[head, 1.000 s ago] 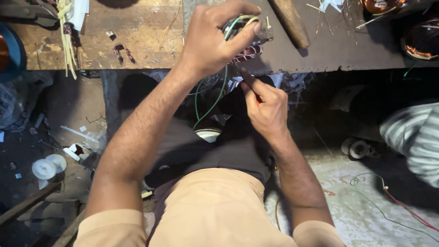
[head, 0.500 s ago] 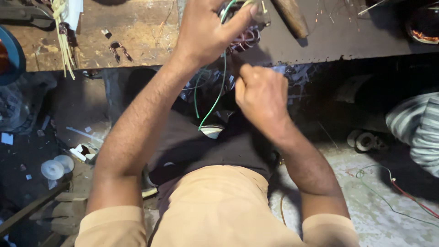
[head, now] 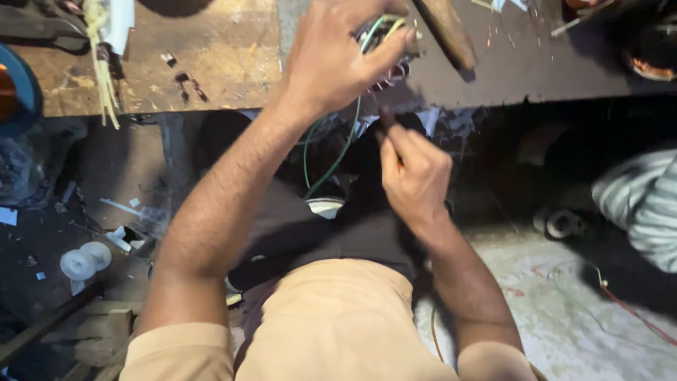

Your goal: The person is seated on the floor, winding a green insulated wire around a small cylindrical electrical component. They use a red-handled tool to press and secure the wire into the slots of the component while holding it with their left hand.

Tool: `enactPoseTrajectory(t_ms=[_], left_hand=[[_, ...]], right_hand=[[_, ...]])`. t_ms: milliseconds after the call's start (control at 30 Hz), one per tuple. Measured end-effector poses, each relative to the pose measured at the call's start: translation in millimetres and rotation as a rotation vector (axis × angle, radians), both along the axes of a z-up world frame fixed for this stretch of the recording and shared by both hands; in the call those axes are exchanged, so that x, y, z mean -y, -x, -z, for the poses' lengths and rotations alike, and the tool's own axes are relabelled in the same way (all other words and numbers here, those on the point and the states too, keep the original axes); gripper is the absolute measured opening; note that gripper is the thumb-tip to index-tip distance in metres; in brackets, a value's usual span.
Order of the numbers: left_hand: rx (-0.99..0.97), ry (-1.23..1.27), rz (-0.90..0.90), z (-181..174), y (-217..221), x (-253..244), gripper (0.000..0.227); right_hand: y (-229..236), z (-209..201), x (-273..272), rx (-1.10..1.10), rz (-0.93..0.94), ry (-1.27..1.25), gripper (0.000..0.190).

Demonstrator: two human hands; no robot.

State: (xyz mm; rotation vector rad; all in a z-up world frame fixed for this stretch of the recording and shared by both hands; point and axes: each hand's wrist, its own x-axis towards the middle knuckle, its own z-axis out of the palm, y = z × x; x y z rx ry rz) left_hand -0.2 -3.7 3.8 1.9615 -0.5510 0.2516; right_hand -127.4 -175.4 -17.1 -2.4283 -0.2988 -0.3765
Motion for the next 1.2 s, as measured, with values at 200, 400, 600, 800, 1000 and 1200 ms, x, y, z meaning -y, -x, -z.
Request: enactPoseTrajectory(t_ms=[200, 400, 600, 800, 1000, 1200], left_hand=[[-0.238, -0.330, -0.138, -20.2, 3.5, 0.8, 0.063], [-0.187, -0.308, -0.103, -18.5, 0.5, -1.1, 0.061], [-0.176, -0.377, -0.087, -23.0, 0.8, -2.1, 0.058], [-0.288, -0.385, -0.081, -30.8, -1.3, -3.1, 0.059], [-0.252, -0.385, -0.088, -27.8, -1.3, -2.2, 0.060], [-0.181, -0.391, -0.099, -26.7, -3.0, 1.0, 0.059]], right_hand=[[-5.5, 14.2, -2.2, -0.005, 0.027, -0.112, 0.038], [-1.4, 25.0, -2.3, -0.024, 0.016, -0.207, 0.037], [-3.5, 25.9, -1.9, -0.023, 0.016, -0.201, 0.038], [-7.2, 25.5, -2.4, -0.033, -0.006, -0.258, 0.039], [-7.6, 12.3, -1.0, -0.090, 0.049, -0.165, 0.034], [-8.8, 11.7, -0.7, 0.056, 0.029, 0.096, 0.036]])
